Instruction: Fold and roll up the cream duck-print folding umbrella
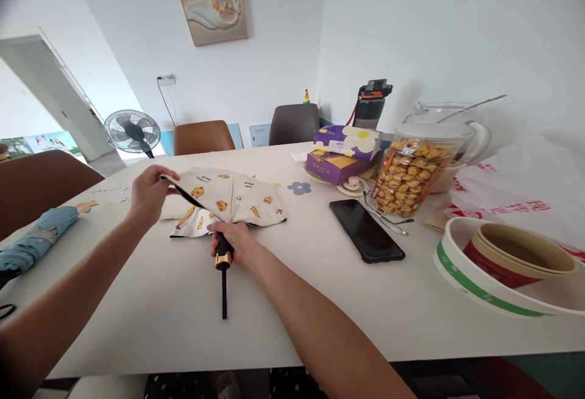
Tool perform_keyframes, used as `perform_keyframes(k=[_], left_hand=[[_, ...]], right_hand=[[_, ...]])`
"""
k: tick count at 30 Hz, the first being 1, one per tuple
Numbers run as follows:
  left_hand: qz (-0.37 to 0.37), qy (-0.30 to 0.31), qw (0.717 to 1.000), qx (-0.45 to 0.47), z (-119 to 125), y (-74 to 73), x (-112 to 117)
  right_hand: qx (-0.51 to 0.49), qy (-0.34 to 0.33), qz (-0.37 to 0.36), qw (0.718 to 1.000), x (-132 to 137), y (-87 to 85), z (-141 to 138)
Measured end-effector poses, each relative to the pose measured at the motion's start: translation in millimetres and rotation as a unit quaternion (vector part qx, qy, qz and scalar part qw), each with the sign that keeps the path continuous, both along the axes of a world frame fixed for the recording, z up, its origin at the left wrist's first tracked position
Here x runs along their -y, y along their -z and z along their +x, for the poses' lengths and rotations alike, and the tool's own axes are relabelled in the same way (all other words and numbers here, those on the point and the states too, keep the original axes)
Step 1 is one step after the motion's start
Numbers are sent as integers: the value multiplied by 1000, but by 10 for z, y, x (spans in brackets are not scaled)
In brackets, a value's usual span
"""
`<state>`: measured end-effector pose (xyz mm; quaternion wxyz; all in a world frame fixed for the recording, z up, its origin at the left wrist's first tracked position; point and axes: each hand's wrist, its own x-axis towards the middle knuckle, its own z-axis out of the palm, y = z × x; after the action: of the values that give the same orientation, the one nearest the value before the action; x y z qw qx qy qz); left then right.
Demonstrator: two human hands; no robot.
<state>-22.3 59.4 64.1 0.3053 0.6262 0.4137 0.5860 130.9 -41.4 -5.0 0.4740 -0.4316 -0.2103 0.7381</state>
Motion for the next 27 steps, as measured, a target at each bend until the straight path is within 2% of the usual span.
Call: perform_keyframes(k=[4,8,12,17,24,27], left_hand=[[-134,2,989,70,-266,379,-78],[-192,33,974,114,-271,555,-126],[-179,29,976,118,-256,572,-106],[-141,-16,987,79,-373,562,-71],[-166,-130,977,-17,-582,702,-175],[-130,-158,977,-67,-510,655,-101]], right_hand=[[-46,13,8,999,15,-47,9],[-76,31,-23,996,12,-78,25],[-85,33,-45,995,-22,-55,32],[-40,55,-12,998,-22,-31,3],[30,55,22,998,-2,-34,-17],[50,55,14,997,6,-53,-43]])
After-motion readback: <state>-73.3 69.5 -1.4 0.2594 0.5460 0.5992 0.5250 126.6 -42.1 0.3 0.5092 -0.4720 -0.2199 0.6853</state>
